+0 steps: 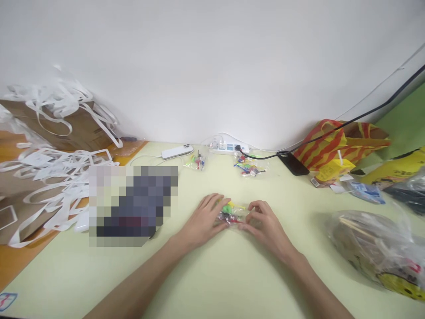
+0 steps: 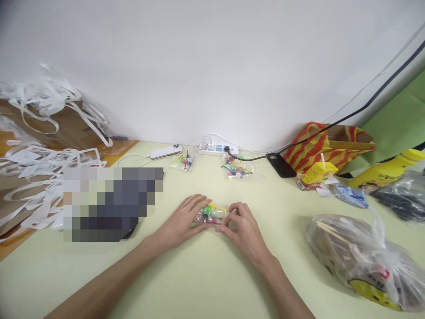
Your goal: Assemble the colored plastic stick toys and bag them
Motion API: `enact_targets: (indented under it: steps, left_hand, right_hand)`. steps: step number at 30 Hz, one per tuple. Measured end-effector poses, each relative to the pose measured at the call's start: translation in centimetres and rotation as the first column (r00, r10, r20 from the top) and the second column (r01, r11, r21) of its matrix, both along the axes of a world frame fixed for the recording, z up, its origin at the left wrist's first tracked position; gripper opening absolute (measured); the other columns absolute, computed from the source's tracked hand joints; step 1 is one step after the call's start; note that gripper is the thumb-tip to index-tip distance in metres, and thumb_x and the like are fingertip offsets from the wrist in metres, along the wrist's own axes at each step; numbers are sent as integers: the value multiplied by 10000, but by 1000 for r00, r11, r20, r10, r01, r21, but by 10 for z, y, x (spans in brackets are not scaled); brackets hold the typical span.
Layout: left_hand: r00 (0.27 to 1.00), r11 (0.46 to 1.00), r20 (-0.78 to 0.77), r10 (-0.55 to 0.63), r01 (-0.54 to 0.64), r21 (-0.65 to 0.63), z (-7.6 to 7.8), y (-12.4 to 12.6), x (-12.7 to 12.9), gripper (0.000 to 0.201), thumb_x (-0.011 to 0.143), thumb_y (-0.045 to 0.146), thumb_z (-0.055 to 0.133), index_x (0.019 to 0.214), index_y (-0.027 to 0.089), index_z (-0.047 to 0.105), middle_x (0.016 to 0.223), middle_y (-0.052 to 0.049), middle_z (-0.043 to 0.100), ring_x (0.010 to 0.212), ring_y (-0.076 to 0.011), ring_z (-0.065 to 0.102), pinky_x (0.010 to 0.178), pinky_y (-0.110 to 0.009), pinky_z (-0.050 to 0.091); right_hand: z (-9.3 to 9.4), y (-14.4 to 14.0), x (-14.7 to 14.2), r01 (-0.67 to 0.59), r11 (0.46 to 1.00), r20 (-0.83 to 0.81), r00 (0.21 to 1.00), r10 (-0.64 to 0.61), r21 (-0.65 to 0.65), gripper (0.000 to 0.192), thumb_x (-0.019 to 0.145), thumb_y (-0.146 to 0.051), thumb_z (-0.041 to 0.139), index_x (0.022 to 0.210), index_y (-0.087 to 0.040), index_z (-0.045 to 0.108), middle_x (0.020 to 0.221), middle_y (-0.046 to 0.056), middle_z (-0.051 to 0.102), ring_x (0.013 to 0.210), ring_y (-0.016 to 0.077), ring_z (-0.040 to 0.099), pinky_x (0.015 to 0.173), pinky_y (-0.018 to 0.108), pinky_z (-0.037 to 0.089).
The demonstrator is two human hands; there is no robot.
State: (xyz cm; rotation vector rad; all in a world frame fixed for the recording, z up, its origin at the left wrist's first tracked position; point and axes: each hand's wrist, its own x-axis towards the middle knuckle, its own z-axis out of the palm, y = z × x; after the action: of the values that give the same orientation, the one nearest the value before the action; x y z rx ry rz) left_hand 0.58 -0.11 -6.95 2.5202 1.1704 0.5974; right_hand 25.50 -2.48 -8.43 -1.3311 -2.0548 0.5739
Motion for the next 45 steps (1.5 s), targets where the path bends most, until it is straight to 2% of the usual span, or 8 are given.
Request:
enact_targets:
  steps: [4,8,10,17,23,34,40,45]
  left_hand:
    - [1000,1000,20,-4,4,-7,-1,2,-1,558,928,376,662,1435,284,446,1384,-86,544,1330,-288,470,1110,-490,446]
    - [1000,999,15,24,-24,-22,0,1,-1,564,900,394,693,1408,269,480,1300,-95,561,1255,-299,501,1044,-487,489]
    - [999,999,23,33,-33,-21,0,0,-1,585,877,371,721,1403,269,487,1267,-97,560,1222,-300,514,1017,-483,504]
    - [998,998,53,31,-28,-50,-2,-1,0,600,838,329,752,1376,252,497,1355,-118,508,1270,-305,530,1050,-462,494]
    - [1000,1000,6,18,-18,-12,2,-1,1,691,839,318,744,1445,273,415,1389,-101,534,1319,-312,490,1089,-496,439]
    - [998,999,-47,32,-34,-43,4,-4,5,644,844,368,740,1416,245,470,1292,-110,544,1229,-325,482,1046,-529,430]
    - [993,990,110,35,-19,-143,8,-3,1,710,825,320,772,1454,294,444,1342,-104,508,1296,-303,462,1052,-484,490]
    - [914,951,401,59,70,-300,24,-1,-6,766,780,333,824,1454,345,458,1452,-92,440,1377,-293,457,1124,-468,474]
  right_hand:
    - [1,-1,-4,81,997,-42,996,-80,17,393,974,-469,563,692,-256,736,1069,87,621,927,260,536,829,449,514]
    - [4,-2,-6,85,996,-113,990,-80,37,250,977,-461,568,1097,-353,759,1259,69,574,1051,264,522,951,466,493]
    - [3,-2,-7,97,995,-127,988,-92,33,281,940,-486,620,1143,-326,729,1264,78,570,1085,273,522,963,468,490]
    - [1,1,-2,220,975,-87,971,-221,-27,487,969,-514,531,584,-241,654,1007,96,635,909,271,544,840,461,496]
    - [4,-3,-3,63,997,-61,996,-66,-37,223,948,-450,608,1021,-357,798,1318,75,552,1117,304,494,990,515,478]
    - [-2,-3,-16,49,994,-95,994,-59,-100,211,862,-496,713,958,-325,792,1306,83,575,1174,326,489,1019,539,463]
    - [0,-2,-13,0,993,-95,995,-12,-120,470,816,-488,757,1241,-305,669,1310,90,612,1227,330,504,1045,528,433]
    - [9,5,-6,11,971,-275,958,-78,-240,476,783,-487,785,1201,-277,699,1253,90,665,1183,311,584,1025,470,467]
